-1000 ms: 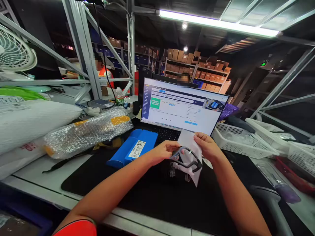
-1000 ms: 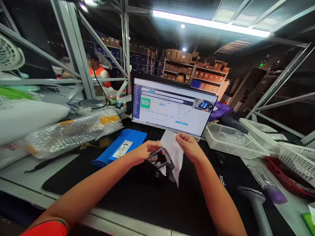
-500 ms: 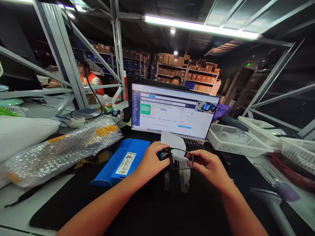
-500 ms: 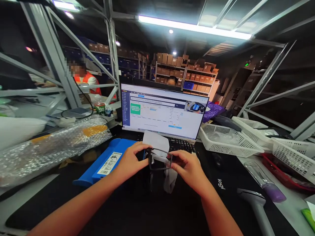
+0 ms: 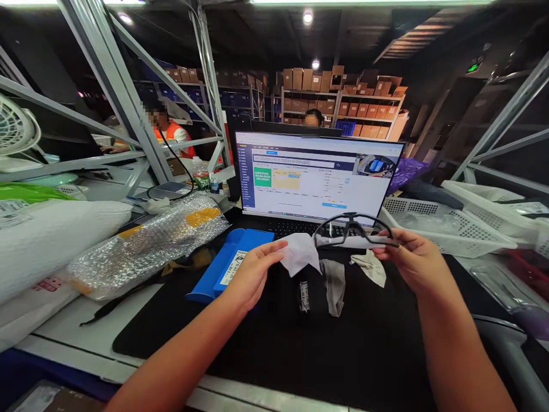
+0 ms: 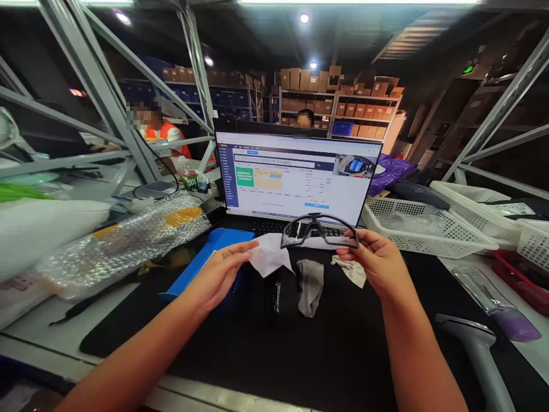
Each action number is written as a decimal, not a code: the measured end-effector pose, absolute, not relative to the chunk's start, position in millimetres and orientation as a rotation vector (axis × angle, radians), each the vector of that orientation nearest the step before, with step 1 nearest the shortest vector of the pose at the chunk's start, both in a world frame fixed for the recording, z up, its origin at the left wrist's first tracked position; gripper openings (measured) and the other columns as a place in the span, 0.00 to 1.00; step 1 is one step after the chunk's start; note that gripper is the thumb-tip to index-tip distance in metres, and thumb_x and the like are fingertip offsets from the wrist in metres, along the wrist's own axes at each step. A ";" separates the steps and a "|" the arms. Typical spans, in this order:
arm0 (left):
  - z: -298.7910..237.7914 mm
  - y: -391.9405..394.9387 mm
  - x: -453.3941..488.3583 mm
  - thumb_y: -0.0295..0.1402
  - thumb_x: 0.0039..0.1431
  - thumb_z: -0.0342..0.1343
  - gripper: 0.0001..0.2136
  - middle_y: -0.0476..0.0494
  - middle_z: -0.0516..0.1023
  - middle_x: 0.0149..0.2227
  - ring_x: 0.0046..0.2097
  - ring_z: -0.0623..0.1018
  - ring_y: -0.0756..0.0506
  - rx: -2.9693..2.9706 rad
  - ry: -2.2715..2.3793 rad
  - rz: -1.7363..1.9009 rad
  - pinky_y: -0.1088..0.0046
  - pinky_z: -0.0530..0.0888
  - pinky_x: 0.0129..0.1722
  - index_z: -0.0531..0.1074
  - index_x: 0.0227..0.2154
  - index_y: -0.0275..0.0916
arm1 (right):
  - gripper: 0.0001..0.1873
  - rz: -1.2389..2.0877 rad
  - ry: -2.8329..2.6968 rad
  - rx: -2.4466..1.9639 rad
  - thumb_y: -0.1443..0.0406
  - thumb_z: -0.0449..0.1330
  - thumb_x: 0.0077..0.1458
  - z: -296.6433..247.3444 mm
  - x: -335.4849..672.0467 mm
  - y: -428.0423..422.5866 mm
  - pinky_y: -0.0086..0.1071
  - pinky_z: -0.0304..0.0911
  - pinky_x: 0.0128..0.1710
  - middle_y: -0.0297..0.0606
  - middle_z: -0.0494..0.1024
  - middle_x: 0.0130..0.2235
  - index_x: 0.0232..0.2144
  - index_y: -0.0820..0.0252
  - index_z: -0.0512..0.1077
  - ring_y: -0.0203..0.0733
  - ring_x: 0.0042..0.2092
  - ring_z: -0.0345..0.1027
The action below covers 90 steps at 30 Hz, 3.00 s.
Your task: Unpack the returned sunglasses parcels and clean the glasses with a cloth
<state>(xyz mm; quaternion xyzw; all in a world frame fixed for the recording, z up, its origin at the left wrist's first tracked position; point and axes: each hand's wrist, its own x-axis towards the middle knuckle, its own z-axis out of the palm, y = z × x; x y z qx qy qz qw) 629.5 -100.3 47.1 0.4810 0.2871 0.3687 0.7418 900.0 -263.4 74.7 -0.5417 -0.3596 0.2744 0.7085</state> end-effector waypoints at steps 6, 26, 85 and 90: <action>26.8 -104.4 628.7 0.39 0.46 0.70 0.24 0.43 0.81 0.37 0.37 0.79 0.47 1.159 0.702 0.795 0.68 0.77 0.41 0.75 0.46 0.35 | 0.21 0.635 -0.784 -1.205 0.55 0.78 0.40 67.1 892.0 -252.7 0.31 0.79 0.34 0.35 0.81 0.29 0.34 0.58 0.79 0.41 0.30 0.80; -13.4 -155.4 570.1 0.25 0.62 0.55 0.19 0.33 0.74 0.58 0.57 0.76 0.37 2.839 0.285 0.934 0.58 0.76 0.56 0.70 0.56 0.39 | 0.28 0.742 -0.990 -1.451 0.45 0.74 0.39 35.8 877.2 -221.0 0.40 0.79 0.41 0.37 0.81 0.33 0.33 0.60 0.76 0.43 0.32 0.80; -9.5 -141.5 627.2 0.26 0.62 0.53 0.11 0.39 0.78 0.49 0.54 0.77 0.41 1.999 0.739 1.249 0.63 0.72 0.53 0.68 0.23 0.39 | 0.10 0.380 -1.843 -1.632 0.68 0.63 0.55 81.4 866.9 -284.5 0.36 0.75 0.47 0.37 0.85 0.44 0.35 0.50 0.83 0.46 0.44 0.81; -16.8 -144.7 627.7 0.22 0.59 0.53 0.10 0.39 0.75 0.43 0.52 0.77 0.40 2.103 0.670 1.176 0.62 0.73 0.50 0.65 0.23 0.39 | 0.10 0.334 -1.594 -1.766 0.63 0.65 0.54 70.9 868.6 -279.3 0.41 0.74 0.47 0.39 0.85 0.41 0.38 0.52 0.83 0.49 0.43 0.80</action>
